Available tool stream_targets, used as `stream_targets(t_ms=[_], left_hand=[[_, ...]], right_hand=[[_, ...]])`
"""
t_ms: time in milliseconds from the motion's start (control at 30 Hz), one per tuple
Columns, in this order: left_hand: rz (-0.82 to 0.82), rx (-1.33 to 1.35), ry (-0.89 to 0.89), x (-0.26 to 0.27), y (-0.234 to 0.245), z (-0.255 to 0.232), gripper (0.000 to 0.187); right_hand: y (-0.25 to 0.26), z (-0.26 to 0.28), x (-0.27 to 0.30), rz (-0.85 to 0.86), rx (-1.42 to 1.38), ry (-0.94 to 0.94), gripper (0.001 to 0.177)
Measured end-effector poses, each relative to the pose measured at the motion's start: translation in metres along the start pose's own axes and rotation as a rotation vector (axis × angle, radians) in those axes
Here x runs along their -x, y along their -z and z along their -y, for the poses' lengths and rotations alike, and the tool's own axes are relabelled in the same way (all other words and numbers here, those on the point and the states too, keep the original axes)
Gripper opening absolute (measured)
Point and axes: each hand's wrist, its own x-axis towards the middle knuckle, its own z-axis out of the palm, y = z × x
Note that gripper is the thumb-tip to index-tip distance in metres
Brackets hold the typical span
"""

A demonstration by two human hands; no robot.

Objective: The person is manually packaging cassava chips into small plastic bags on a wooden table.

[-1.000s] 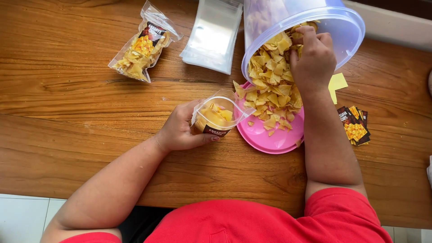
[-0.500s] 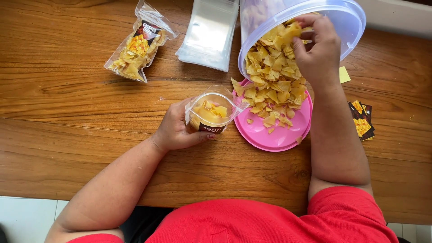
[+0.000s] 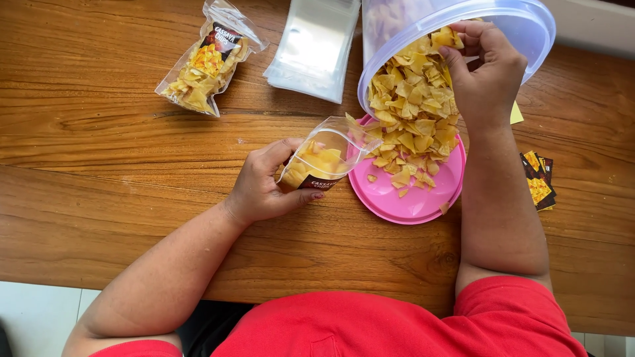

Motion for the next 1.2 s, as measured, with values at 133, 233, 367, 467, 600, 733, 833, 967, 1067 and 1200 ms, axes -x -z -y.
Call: stream_targets(t_ms=[133,233,367,467,600,733,833,967,1067,1200], left_hand=[[-0.003,-0.013,-0.013,-0.001,-0.001,-0.002,0.048],[0.003,-0.047,-0.030,-0.001,0.000,-0.004,0.047],[0.000,-0.101,-0.046,-0.001,0.001,-0.006,0.048],[-0.007,-0.116,-0.057,-0.001,0.002,-0.007,0.050],[0.001,-0.108,-0.049,-0.001,0.003,-0.004,0.060],[-0.005,-0.112,-0.038,0.000,0.002,-0.004,0.060],[0.004,-0.113,-0.053,-0.002,0.003,-0.008,0.059],[0.008,-0.143,-0.073,-0.001,0.003,-0.008,0.059],[0.005,-0.177,-0.066,-0.001,0.004,-0.010,0.060],[0.034,-0.270,-0.143,-0.004,0.007,-0.018,0.059]], right_hand=[[0.004,-0.002,0.000,-0.028,0.020,0.052,0.017],[0.006,0.002,0.000,-0.039,-0.055,0.042,0.012],[0.007,0.006,-0.001,-0.035,-0.020,0.073,0.015],[0.008,0.014,-0.001,-0.056,0.019,0.083,0.013],[0.011,0.016,0.000,-0.068,0.053,0.073,0.004],[0.012,0.012,0.002,-0.054,0.071,0.064,0.003],[0.013,0.010,0.002,-0.009,-0.025,-0.073,0.003],[0.019,0.024,0.004,0.071,-0.202,-0.196,0.005],[0.031,0.062,0.007,0.199,-0.294,-0.204,0.012],[0.046,0.116,0.012,0.404,-0.261,0.051,0.009]])
